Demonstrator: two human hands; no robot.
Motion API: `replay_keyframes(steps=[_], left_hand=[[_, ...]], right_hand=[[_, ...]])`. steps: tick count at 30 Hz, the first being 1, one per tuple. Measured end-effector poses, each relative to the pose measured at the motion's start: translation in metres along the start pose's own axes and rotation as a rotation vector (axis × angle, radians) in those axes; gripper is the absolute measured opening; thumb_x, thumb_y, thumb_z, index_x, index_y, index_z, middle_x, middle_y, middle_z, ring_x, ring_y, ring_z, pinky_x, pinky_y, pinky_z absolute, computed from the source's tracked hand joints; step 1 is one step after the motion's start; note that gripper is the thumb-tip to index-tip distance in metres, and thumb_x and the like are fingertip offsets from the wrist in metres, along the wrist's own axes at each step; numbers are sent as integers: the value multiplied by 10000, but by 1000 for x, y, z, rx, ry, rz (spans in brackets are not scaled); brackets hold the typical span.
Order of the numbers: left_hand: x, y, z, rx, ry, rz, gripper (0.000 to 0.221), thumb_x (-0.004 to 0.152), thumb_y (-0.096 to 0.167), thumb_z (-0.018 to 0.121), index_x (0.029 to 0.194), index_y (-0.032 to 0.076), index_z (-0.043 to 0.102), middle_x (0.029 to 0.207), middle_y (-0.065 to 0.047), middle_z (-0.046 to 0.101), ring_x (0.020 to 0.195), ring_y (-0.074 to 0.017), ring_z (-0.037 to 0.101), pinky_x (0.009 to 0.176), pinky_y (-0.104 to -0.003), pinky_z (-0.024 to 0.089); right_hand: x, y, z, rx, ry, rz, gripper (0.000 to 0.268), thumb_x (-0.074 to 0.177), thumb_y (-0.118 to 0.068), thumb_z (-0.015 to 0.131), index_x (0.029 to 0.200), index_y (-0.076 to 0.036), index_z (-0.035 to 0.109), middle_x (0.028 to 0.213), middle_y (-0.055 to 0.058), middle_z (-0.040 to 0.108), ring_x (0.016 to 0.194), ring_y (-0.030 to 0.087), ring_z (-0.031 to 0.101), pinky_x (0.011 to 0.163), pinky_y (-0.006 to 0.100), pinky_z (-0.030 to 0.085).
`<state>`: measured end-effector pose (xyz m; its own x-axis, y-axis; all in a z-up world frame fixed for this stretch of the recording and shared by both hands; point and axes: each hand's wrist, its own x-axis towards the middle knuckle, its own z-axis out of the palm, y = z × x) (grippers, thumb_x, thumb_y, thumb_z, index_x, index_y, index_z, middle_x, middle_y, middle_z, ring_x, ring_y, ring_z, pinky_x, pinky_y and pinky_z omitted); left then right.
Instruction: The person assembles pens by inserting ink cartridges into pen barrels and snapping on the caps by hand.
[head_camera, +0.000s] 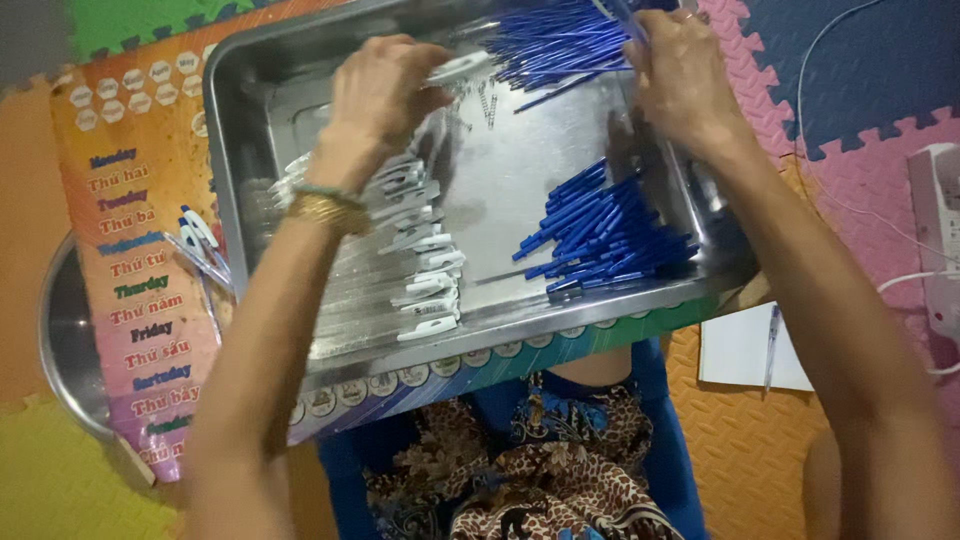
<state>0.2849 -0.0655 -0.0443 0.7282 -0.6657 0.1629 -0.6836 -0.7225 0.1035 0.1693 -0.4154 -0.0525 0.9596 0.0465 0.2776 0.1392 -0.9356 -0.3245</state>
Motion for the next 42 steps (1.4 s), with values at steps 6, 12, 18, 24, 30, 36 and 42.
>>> replay_keyframes(steps=[6,12,18,24,30,36,42], left_hand=[[-76,-12,-59,-149,-84,-36,475,1063,362,800,1449,92,741,1267,-248,759,1040,-395,749,811,-534,654],[-105,-37,-43,-76,-165,-172,510,1062,373,732,1533,186,670,1540,-303,560,1320,-502,571,1019,-671,579],[-98,-44,-28,-125,-229,-148,595,1042,495,718,1512,139,638,1547,-336,559,1384,-522,508,1092,-702,485],[-98,-26,-42,-243,-259,-193,527,1172,422,353,1502,115,627,1411,-263,598,1273,-486,559,974,-683,495],[-163,-109,-54,-282,167,-260,572,1209,399,496,1709,130,428,1519,-208,577,1375,-377,531,1077,-524,464],[-265,-102,-86,-139,-156,-640,499,1184,297,627,1502,-87,602,1412,-338,669,1326,-499,603,1101,-650,468],[-297,-85,-71,-252,-26,-884,745,1090,413,762,1645,16,463,1410,-352,486,1275,-524,553,1098,-663,456]], right_hand=[[4,-53,-8,-38,-459,33,277,1246,-102,492,1267,-4,750,910,198,728,700,334,694,603,464,589],[10,-71,-2,-13,-466,44,371,1212,-217,473,1007,-55,737,1289,280,675,1271,486,574,940,654,470],[-37,-70,-38,110,-410,11,398,1188,-163,491,1518,8,635,1274,283,663,1102,458,630,901,587,472],[-89,-73,-71,78,-417,70,322,1179,-184,545,1431,-19,658,1197,202,703,1063,353,666,921,521,527],[-124,-72,-75,123,-322,131,421,1179,-250,611,1462,50,694,1230,221,748,728,289,660,666,420,536],[-150,-57,-60,53,-69,-2,310,1298,-214,659,1453,-17,842,1153,182,816,735,260,631,649,429,445],[-150,-74,-60,229,-72,40,335,1283,-148,566,1439,89,743,1289,260,798,1176,387,780,941,502,614]])
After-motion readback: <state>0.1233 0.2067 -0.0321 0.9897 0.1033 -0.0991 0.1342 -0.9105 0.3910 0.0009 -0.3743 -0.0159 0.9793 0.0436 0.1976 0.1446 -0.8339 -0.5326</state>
